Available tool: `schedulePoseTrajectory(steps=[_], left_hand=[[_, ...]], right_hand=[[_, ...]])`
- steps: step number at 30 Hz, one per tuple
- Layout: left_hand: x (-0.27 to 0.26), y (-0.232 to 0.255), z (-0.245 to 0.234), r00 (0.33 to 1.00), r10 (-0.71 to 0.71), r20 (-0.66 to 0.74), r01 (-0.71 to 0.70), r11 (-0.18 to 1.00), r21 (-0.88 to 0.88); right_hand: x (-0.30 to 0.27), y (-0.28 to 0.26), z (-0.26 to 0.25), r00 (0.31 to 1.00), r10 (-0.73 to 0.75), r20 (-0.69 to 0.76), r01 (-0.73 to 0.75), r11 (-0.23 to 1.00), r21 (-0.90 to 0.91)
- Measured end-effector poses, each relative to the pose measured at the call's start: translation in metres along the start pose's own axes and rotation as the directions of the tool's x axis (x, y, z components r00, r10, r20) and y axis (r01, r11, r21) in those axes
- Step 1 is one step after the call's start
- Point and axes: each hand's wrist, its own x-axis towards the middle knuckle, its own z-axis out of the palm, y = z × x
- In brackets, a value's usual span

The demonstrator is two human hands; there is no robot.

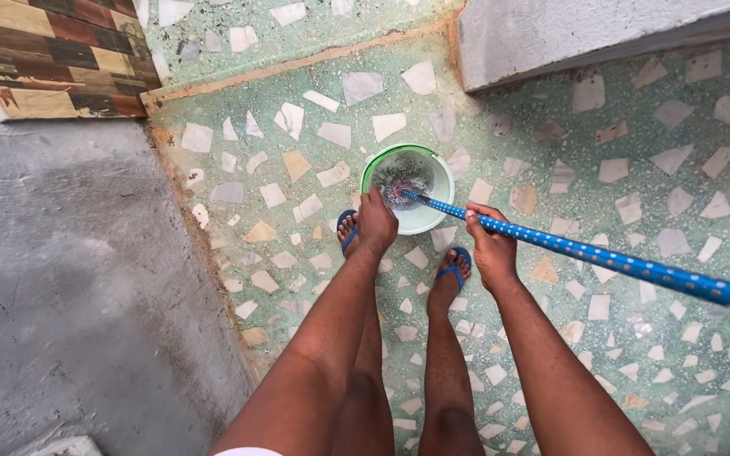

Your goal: The recorder is mopping the floor of a balcony or outdoor walkway using a bucket and a mop.

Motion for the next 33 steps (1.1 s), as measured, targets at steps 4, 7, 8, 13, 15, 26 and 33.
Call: schedulePoseTrajectory(steps=[4,7,8,13,15,26,33], left_hand=[[-0.035,0.004,0.004,0.99,-0.003,0.144,-0.01,0.996,0.091],[-0.056,0.037,-0.009,0.967,0.094,0.237,-0.101,0.995,0.016],[-0.06,0.046,-0.011,0.95,0.124,0.287,-0.14,0.99,0.034],[-0.065,0.076,0.003,0.931,0.243,0.273,-0.265,0.963,0.047],[-0.059,0.077,0.016,0.914,0.39,0.116,-0.402,0.908,0.119],[-0.083,0.106,-0.008,0.855,0.47,0.217,-0.483,0.876,0.006],[0.002,-0.007,0.064,0.946,-0.322,-0.039,0.302,0.919,-0.252]], right_hand=[[-0.002,-0.019,0.002,1.0,0.002,-0.008,-0.001,0.991,0.131],[-0.027,-0.056,-0.01,0.99,-0.143,0.01,0.143,0.99,-0.012],[-0.035,-0.063,-0.017,0.98,-0.197,0.006,0.197,0.98,0.0],[-0.062,-0.082,-0.055,0.958,-0.28,-0.057,0.285,0.951,0.119],[-0.064,-0.077,-0.067,0.949,-0.292,-0.119,0.312,0.926,0.214],[-0.016,-0.031,-0.011,0.992,0.058,-0.109,0.014,0.822,0.569],[-0.016,-0.027,-0.034,0.976,0.044,-0.212,0.095,0.793,0.601]])
